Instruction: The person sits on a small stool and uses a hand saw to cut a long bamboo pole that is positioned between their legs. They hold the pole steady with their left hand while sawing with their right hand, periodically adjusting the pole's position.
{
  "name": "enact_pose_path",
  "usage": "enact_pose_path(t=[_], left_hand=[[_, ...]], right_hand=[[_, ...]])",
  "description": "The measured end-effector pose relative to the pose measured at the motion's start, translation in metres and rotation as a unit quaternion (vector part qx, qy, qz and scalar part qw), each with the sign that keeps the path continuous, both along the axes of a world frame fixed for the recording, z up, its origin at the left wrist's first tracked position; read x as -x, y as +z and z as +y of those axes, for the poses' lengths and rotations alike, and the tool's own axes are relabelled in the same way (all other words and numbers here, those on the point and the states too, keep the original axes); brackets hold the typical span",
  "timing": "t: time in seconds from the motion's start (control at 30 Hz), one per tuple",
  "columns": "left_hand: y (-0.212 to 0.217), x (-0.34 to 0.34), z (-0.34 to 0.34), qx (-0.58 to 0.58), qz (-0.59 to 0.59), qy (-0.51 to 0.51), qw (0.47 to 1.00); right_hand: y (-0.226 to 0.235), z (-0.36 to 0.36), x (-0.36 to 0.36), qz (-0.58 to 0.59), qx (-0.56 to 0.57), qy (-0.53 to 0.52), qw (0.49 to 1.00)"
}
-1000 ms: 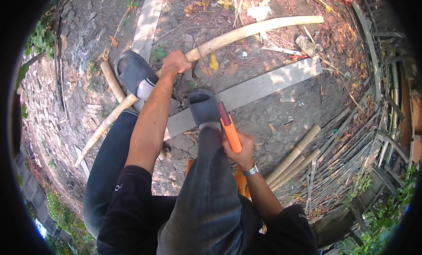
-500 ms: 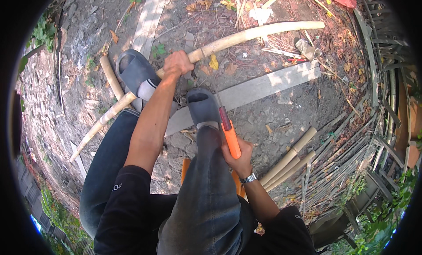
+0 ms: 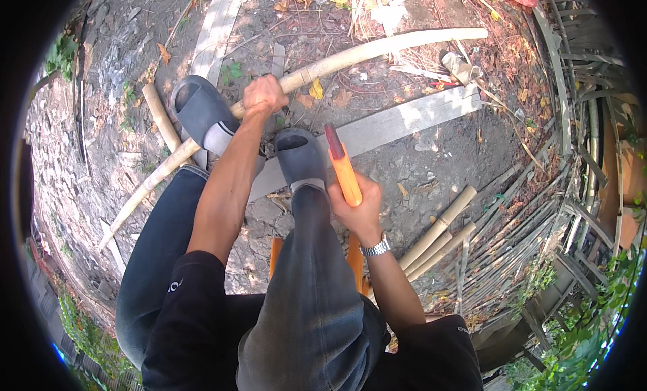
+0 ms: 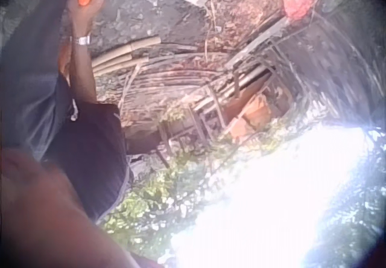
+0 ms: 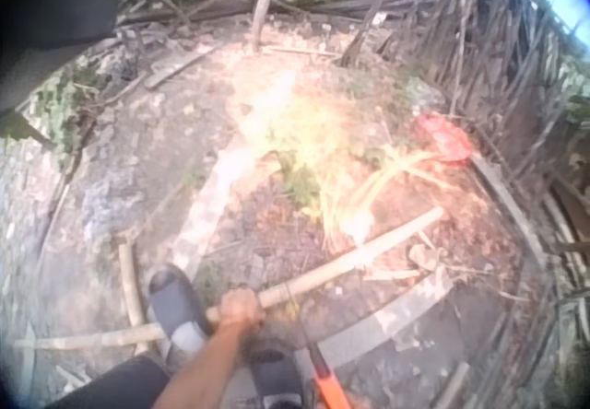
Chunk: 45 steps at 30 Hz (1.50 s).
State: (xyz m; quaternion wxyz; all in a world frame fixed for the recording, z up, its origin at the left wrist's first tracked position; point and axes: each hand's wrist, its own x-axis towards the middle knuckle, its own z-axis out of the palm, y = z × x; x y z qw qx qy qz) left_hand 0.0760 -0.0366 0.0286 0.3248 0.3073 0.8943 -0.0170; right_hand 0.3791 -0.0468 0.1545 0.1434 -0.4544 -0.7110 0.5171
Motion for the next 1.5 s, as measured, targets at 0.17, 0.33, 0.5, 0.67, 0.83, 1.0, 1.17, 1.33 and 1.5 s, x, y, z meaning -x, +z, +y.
enact_pose_path(t=[0.17,0.33,0.5,0.67,0.83,1.0,1.17,1.33,1.5], left_hand=[[0.01,0.006,0.001,-0.003,-0.017,-0.001,1.0],[-0.003,0.012,-0.003,-0.004,-0.025,-0.002,1.0],[-0.003,0.01,-0.005,-0.018,-0.028,0.002,0.999],[-0.005,0.013,-0.004,-0.028,-0.036,0.008,0.999],[-0.006,0.013,-0.006,-0.025,-0.033,0.007,0.999],[-0.004,0.012,-0.004,-0.028,-0.034,0.014,0.999],[-0.004,0.011,-0.005,-0.015,-0.033,-0.001,0.999],[-0.006,0.014,0.005,0.003,-0.034,0.007,0.999],[-0.014,0.009,-0.008,-0.001,-0.034,-0.004,0.999]], right_hand=[[-0.009,0.017,0.043,0.039,-0.022,0.018,0.999],[0.019,-0.027,-0.016,-0.035,0.006,0.016,0.999],[0.015,-0.036,-0.02,-0.042,-0.036,0.023,0.998],[0.019,-0.033,-0.017,-0.033,-0.046,0.028,0.998],[0.023,-0.039,-0.023,-0.025,-0.028,0.01,0.999],[0.027,-0.035,-0.019,-0.043,-0.001,0.014,0.999],[0.04,-0.032,-0.024,-0.038,0.071,-0.018,0.997],[0.048,-0.02,-0.026,-0.035,0.006,-0.001,0.999],[0.046,-0.033,-0.043,-0.027,0.028,0.024,0.999]])
